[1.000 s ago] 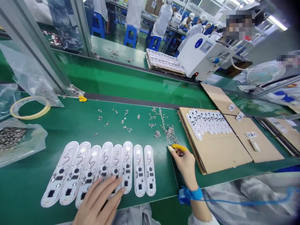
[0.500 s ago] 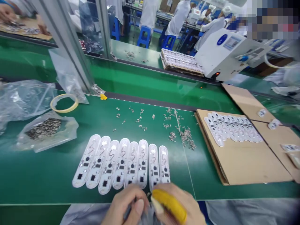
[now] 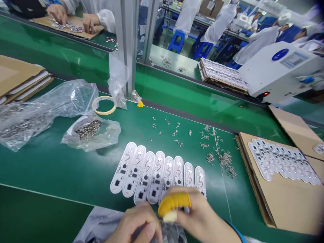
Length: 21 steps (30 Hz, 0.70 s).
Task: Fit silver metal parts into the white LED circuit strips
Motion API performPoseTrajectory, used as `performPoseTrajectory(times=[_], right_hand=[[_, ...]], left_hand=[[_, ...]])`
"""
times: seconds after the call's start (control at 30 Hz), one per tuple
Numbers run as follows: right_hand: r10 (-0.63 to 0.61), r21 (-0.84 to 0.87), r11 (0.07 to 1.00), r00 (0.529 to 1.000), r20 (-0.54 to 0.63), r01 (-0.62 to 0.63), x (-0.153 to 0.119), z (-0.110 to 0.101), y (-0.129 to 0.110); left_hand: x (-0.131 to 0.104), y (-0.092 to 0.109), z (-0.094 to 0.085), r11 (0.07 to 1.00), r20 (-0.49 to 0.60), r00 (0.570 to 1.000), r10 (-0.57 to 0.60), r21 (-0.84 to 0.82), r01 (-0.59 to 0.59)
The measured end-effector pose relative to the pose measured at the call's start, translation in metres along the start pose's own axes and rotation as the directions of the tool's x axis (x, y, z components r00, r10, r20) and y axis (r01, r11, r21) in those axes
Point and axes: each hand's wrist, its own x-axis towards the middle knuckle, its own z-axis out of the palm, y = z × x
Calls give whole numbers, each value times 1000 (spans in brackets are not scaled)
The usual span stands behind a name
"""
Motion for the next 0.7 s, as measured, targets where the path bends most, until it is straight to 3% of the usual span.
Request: performPoseTrajectory(times=[0.03, 0.07, 0.13, 0.17, 0.23, 0.33, 0.7], right_hand=[[6, -26, 1000, 1000, -24, -6, 12, -3, 4], [16, -76, 997, 999, -38, -19, 24, -6, 9], [28, -224, 974, 999, -17, -31, 46, -9, 18], [29, -297, 954, 1000, 9, -25, 55, -10, 23], [37, -402, 916, 997, 74, -4, 69, -8, 29], [59, -444, 896, 989, 136, 8, 78, -5, 35], [110, -398, 917, 968, 227, -11, 88, -11, 33]], left_hand=[[2, -2, -5, 970, -43, 990, 136, 212, -124], [4, -4, -9, 882, -58, 965, 255, 424, -207], [7, -10, -17, 632, -24, 923, 383, 736, -243], [8, -13, -20, 527, 0, 913, 407, 817, -235], [8, -20, -23, 414, 44, 905, 423, 879, -236], [5, -27, -23, 382, 64, 914, 401, 895, -230], [5, -28, -24, 407, 42, 921, 387, 889, -211]])
